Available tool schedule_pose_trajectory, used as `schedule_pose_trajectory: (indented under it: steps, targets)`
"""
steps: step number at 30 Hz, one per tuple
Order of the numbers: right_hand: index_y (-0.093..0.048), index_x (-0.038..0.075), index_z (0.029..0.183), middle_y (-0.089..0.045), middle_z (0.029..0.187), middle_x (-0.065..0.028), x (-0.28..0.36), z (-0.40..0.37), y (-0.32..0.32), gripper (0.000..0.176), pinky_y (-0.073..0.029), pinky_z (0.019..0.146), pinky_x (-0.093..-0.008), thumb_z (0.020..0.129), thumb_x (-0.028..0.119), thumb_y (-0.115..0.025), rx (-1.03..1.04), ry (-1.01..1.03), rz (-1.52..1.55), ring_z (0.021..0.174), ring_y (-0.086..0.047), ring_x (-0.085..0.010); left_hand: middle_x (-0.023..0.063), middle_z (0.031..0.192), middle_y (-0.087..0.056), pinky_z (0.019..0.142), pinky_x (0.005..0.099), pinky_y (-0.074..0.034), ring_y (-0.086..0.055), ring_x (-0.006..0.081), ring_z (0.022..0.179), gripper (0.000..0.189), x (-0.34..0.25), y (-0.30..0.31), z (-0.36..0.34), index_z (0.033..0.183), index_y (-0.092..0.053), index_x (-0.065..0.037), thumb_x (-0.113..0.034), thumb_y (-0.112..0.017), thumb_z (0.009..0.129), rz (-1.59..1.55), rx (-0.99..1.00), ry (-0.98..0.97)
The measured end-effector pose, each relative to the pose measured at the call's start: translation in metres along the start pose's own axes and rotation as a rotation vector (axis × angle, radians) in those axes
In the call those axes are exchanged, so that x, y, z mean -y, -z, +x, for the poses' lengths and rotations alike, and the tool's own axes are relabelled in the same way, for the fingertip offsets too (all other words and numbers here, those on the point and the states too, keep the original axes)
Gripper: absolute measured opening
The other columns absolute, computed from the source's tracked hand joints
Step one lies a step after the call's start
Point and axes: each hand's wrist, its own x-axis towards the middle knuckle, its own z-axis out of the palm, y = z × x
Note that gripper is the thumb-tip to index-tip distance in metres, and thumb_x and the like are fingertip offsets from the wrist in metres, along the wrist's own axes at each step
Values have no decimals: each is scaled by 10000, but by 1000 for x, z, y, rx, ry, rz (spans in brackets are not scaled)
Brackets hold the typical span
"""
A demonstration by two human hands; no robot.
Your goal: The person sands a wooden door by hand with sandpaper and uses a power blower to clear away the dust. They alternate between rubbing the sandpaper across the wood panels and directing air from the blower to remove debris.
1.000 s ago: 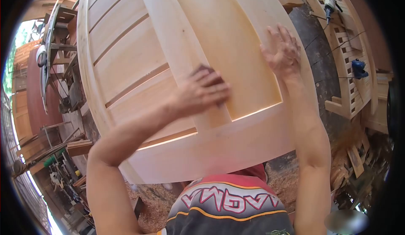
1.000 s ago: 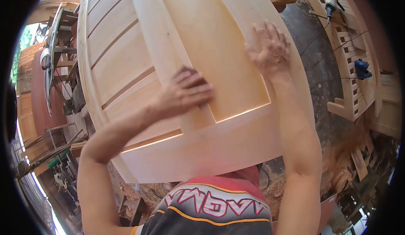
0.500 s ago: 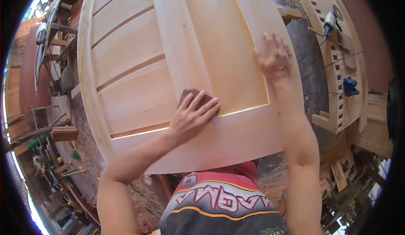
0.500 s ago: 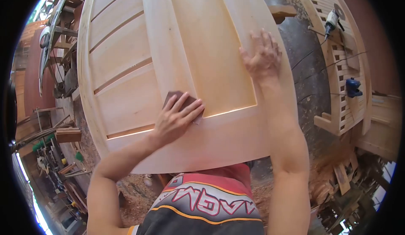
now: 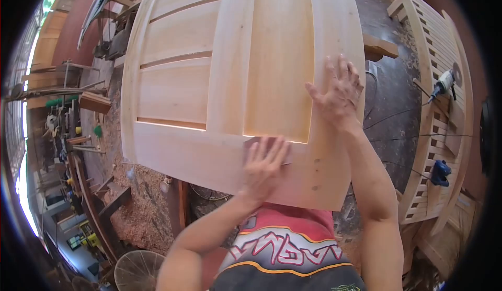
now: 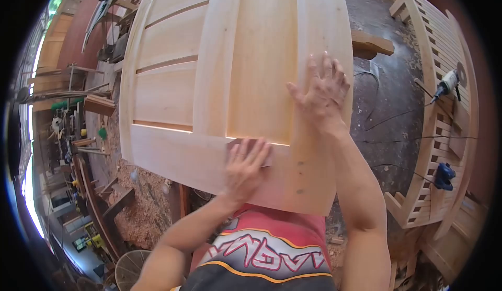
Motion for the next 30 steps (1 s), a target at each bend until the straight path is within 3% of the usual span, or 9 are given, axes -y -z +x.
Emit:
schedule_pose_trajectory:
  steps: [4, 6, 10, 12, 13, 19, 24, 27, 30]
  targets:
    - [-620, 84, 1394, -552, 1481, -177, -10, -2, 7, 633, -339, 1161, -494, 894, 458, -722, -7, 108, 261, 1409, -451, -372, 75, 1411, -651, 1073, 447, -491, -616, 314, 1288, 474, -57, 3, -11, 1451, -581, -73, -117, -597, 979, -363, 6, -60]
    - [-662, 61, 1331, -631, 1388, -181, -23, -7, 8, 538, -432, 1095, -451, 902, 374, -744, 49, 152, 633, 1319, -553, -374, 78, 1354, -673, 1028, 369, -511, -633, 230, 1239, 400, -50, 46, -27, 1427, -589, -47, -159, -565, 1044, -1114, 35, 378]
    - [-715, 14, 1207, -704, 1216, -146, 52, -88, 87, 303, -519, 931, -341, 917, 101, -736, 753, 497, 1249, 1055, -668, -250, 77, 1219, -682, 935, 250, -507, -624, 96, 1097, 340, -36, 43, -34, 1319, -589, 11, -247, -506, 1115, -1639, -288, 550]
    - [-720, 27, 1207, -706, 1155, -125, 62, -112, 67, 277, -519, 883, -336, 934, 77, -716, 812, 146, 1332, 1002, -649, -206, 107, 1179, -681, 917, 303, -518, -652, 166, 1059, 357, -36, 35, -30, 1254, -576, 2, -316, -545, 1097, -1677, -445, 607]
    - [-723, 34, 1207, -706, 1124, -114, 72, -114, 64, 267, -519, 859, -333, 942, 64, -706, 837, -39, 1357, 976, -640, -184, 121, 1173, -674, 945, 336, -506, -641, 196, 1087, 387, -30, 33, -31, 1274, -573, 1, -336, -558, 1086, -1413, -475, 585]
    - [-665, 57, 1232, -668, 1055, -142, 122, -66, 52, 280, -540, 863, -451, 970, 106, -580, 392, 583, 230, 1053, -622, -345, 216, 1393, -572, 1110, 516, -346, -498, 419, 1321, 516, 76, 6, -46, 1383, -554, -31, -414, -564, 1038, -185, -611, 801]
    - [-642, 42, 1228, -668, 1079, -123, 161, -105, 14, 321, -547, 901, -451, 918, 100, -580, 424, 629, 153, 1053, -629, -359, 179, 1470, -534, 1144, 522, -311, -451, 388, 1386, 492, 87, -4, -46, 1385, -555, -42, -391, -558, 1037, -147, -613, 760]
    - [-667, 28, 1185, -663, 1201, -140, 134, -94, 49, 272, -536, 942, -452, 930, 93, -597, 986, 965, 455, 1093, -629, -370, 173, 1479, -534, 1148, 515, -310, -451, 384, 1391, 475, 90, 0, -43, 1380, -563, -46, -374, -556, 1036, -190, -630, 765]
    - [-672, 39, 1188, -675, 1212, -138, 141, -60, 47, 293, -537, 951, -456, 908, 78, -596, 536, 625, 136, 1058, -638, -375, 168, 1475, -539, 1145, 515, -316, -455, 386, 1388, 457, 87, 2, -46, 1367, -573, -49, -367, -550, 1040, -217, -626, 781]
